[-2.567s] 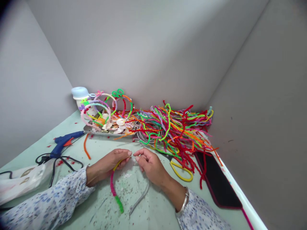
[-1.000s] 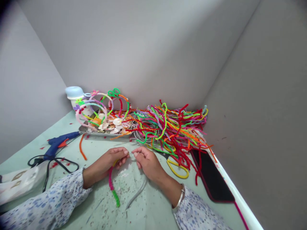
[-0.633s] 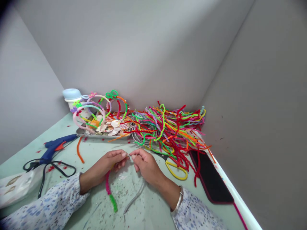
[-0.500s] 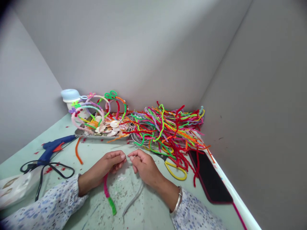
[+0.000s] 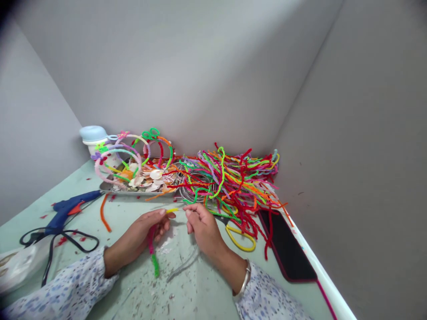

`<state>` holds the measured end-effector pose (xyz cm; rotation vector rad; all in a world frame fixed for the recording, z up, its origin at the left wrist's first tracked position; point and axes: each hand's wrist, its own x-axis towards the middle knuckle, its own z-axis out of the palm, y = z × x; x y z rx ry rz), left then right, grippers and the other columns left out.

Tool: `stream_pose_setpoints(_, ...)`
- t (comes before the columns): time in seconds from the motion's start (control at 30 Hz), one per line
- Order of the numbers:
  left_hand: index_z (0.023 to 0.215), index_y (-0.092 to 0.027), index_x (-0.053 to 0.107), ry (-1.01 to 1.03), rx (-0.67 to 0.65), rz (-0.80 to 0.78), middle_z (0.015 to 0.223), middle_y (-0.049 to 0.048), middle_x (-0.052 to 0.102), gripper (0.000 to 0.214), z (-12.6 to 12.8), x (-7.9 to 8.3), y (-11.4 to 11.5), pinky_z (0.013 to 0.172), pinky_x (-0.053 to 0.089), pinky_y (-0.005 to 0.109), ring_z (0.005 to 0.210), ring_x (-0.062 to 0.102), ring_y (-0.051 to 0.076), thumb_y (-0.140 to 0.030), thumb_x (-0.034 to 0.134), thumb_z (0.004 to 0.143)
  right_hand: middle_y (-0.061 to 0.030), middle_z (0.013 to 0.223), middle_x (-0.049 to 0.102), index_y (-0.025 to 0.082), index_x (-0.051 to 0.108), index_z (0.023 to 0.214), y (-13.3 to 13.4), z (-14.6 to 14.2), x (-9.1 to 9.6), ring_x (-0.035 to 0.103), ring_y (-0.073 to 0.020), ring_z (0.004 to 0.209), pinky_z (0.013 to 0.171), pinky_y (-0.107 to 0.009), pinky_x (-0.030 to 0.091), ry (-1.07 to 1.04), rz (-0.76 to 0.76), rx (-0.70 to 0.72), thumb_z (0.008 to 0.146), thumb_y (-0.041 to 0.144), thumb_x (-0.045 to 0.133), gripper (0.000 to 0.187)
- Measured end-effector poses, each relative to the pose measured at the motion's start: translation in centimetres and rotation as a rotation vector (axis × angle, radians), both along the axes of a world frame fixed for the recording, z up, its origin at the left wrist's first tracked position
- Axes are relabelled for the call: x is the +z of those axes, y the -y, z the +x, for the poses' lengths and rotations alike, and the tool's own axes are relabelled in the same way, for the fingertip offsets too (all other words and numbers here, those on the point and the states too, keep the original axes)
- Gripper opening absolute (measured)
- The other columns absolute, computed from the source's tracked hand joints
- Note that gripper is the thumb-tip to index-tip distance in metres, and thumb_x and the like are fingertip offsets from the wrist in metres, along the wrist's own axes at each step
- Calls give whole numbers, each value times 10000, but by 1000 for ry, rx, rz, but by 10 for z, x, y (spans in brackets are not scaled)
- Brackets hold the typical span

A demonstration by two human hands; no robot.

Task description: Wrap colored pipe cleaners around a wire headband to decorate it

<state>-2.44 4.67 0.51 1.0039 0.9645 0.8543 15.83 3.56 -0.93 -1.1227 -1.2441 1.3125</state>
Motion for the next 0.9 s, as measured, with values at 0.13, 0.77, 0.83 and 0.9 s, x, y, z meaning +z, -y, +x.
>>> stream_pose_setpoints(0.13,892,-116,659,32,42,-30,642,-1,566,344,0,-2,-1,420,327,179,474,447,67,-446,594,821,70,518,464,188,579,981,-3,3,1,380,-96,477,468,-214,264,-28,-16,-61,868,426,521,270)
stream_pose_setpoints(0.77,833,-112,640,-10,50,-27,602,-12,528,346,-1,-6,-2,404,286,162,444,401,49,-448,557,855,10,699,575,202,602,957,-2,4,0,512,-138,597,565,-255,407,219,100,-86,884,352,518,187)
stream_pose_setpoints(0.83,831,-113,640,-9,49,-18,606,-12,525,347,-1,-7,-2,405,275,165,444,393,47,-448,554,856,0,722,591,202,610,941,-1,5,3,533,-148,630,594,-264,425,266,140,-81,886,342,519,175)
stream_pose_setpoints(0.9,831,-115,638,-6,50,-17,607,-11,522,349,-1,-8,-3,405,267,167,444,388,48,-452,553,856,-12,758,615,201,619,927,-1,5,8,556,-158,673,619,-269,436,335,182,-87,891,331,517,170)
